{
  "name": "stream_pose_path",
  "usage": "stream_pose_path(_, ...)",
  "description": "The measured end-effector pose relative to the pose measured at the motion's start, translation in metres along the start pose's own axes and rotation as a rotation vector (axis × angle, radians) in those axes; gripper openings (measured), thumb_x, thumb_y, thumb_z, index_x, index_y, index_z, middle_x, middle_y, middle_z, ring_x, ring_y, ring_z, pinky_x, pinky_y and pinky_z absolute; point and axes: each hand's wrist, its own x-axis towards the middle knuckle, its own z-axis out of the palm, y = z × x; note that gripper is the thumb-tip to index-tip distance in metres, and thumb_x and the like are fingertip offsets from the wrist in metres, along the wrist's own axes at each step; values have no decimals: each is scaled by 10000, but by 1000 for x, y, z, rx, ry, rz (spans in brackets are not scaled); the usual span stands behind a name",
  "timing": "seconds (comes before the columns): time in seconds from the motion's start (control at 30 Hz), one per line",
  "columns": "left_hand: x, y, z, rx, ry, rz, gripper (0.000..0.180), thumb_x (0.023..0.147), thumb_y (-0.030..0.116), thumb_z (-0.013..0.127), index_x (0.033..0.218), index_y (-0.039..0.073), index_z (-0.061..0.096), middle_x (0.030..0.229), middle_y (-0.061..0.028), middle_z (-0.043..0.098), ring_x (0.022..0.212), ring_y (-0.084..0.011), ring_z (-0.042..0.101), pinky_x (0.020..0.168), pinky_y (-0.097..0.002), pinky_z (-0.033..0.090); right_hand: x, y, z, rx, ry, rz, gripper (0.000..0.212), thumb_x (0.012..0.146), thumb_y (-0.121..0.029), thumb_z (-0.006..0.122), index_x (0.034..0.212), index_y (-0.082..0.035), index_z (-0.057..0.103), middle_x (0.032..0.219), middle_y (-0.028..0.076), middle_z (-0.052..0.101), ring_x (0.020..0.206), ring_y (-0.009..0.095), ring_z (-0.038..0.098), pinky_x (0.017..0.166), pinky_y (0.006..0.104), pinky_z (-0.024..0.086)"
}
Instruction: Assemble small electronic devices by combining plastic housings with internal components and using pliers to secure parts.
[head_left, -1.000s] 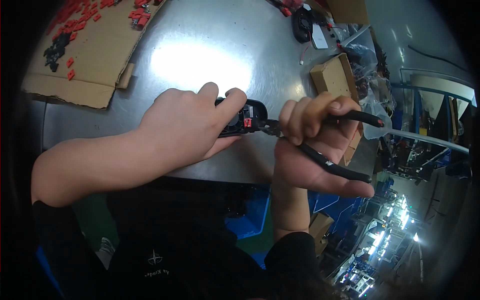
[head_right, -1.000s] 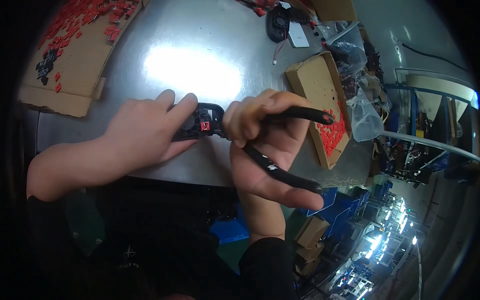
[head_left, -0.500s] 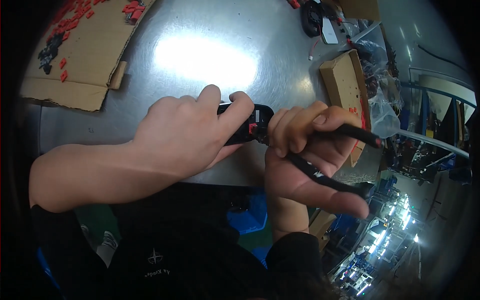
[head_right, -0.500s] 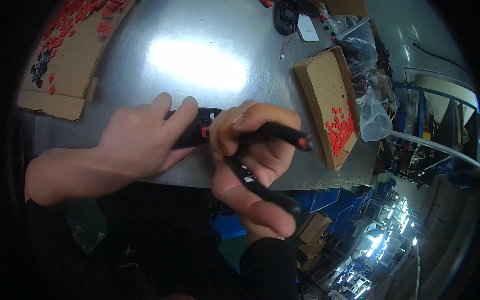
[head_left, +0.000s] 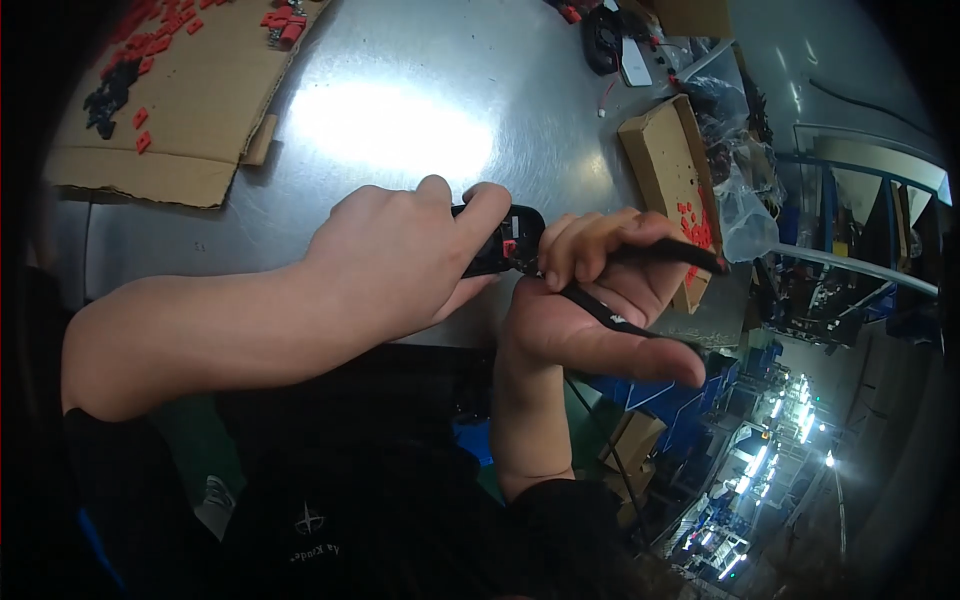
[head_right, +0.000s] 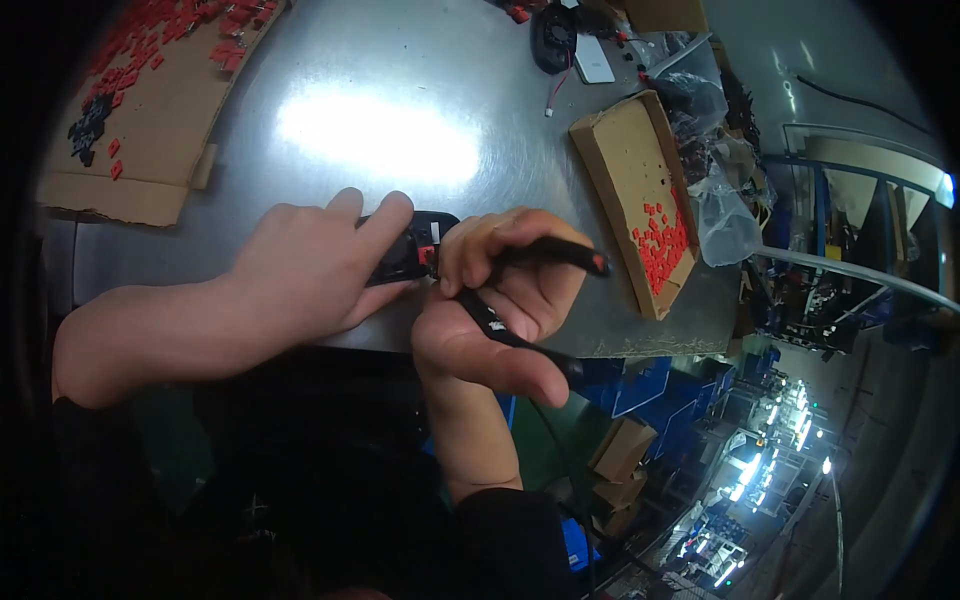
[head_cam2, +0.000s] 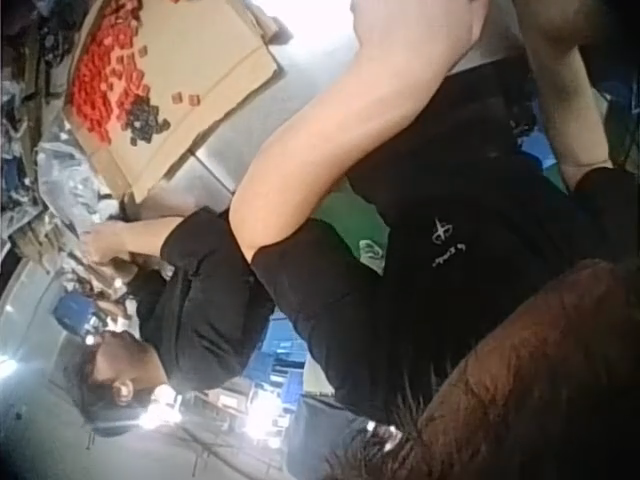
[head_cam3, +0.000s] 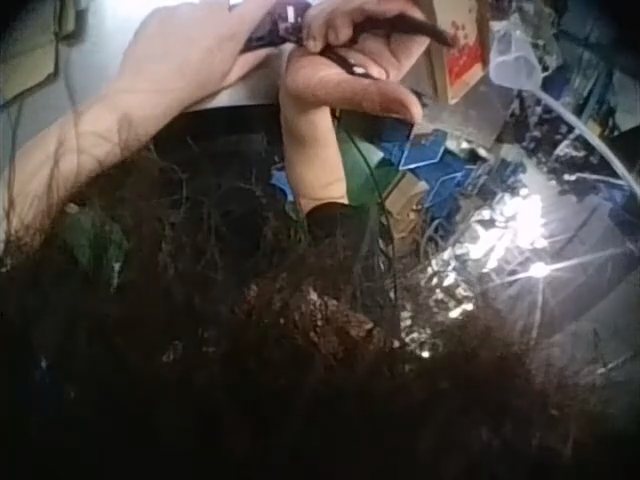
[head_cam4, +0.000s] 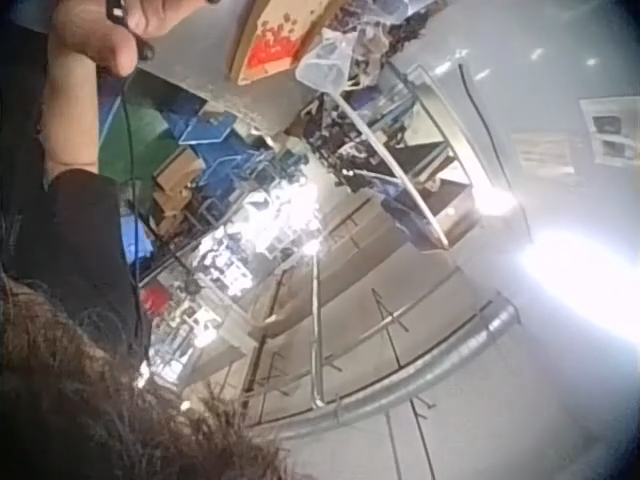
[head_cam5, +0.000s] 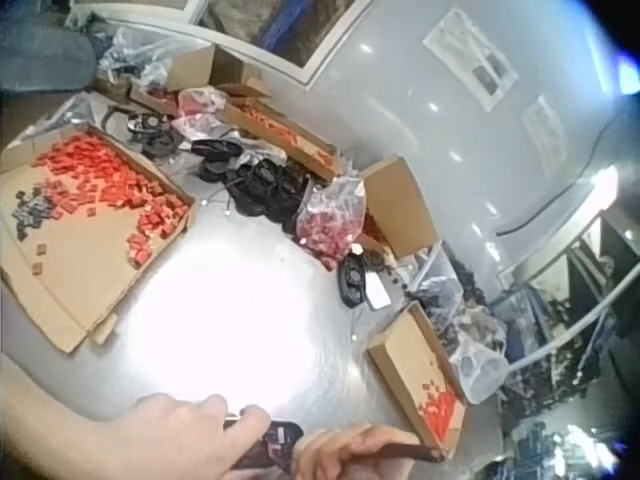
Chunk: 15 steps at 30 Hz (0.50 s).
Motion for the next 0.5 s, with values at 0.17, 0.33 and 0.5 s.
stream_pose_path(0.17, -6, 1, 6, 70, 54, 48, 588, 905, 474, 732, 1245, 55, 499, 791, -126, 633, 564, -244, 693, 475, -341, 538, 13, -17, 3, 175, -19, 23, 1078, 740, -997, 469, 1128, 6, 542, 767, 43, 445, 551, 113, 401, 504, 273, 321)
stream_pose_path(0.33, -10, 2, 10, 105, 110, 58, 599, 897, 479, 737, 1235, 44, 502, 775, -114, 599, 532, -227, 679, 434, -330, 519, 17, -24, -4, 175, -79, 31, 1080, 738, -994, 478, 1143, 7, 506, 774, 46, 431, 548, 113, 398, 509, 275, 328)
stream_pose_path(0.5, -8, 1, 13, 78, 109, 61, 594, 876, 454, 764, 1225, 44, 511, 786, -121, 603, 547, -229, 688, 441, -324, 525, 7, -17, -4, 100, -141, 92, 1087, 714, -997, 504, 1132, 6, 458, 778, 56, 436, 550, 120, 407, 517, 280, 360)
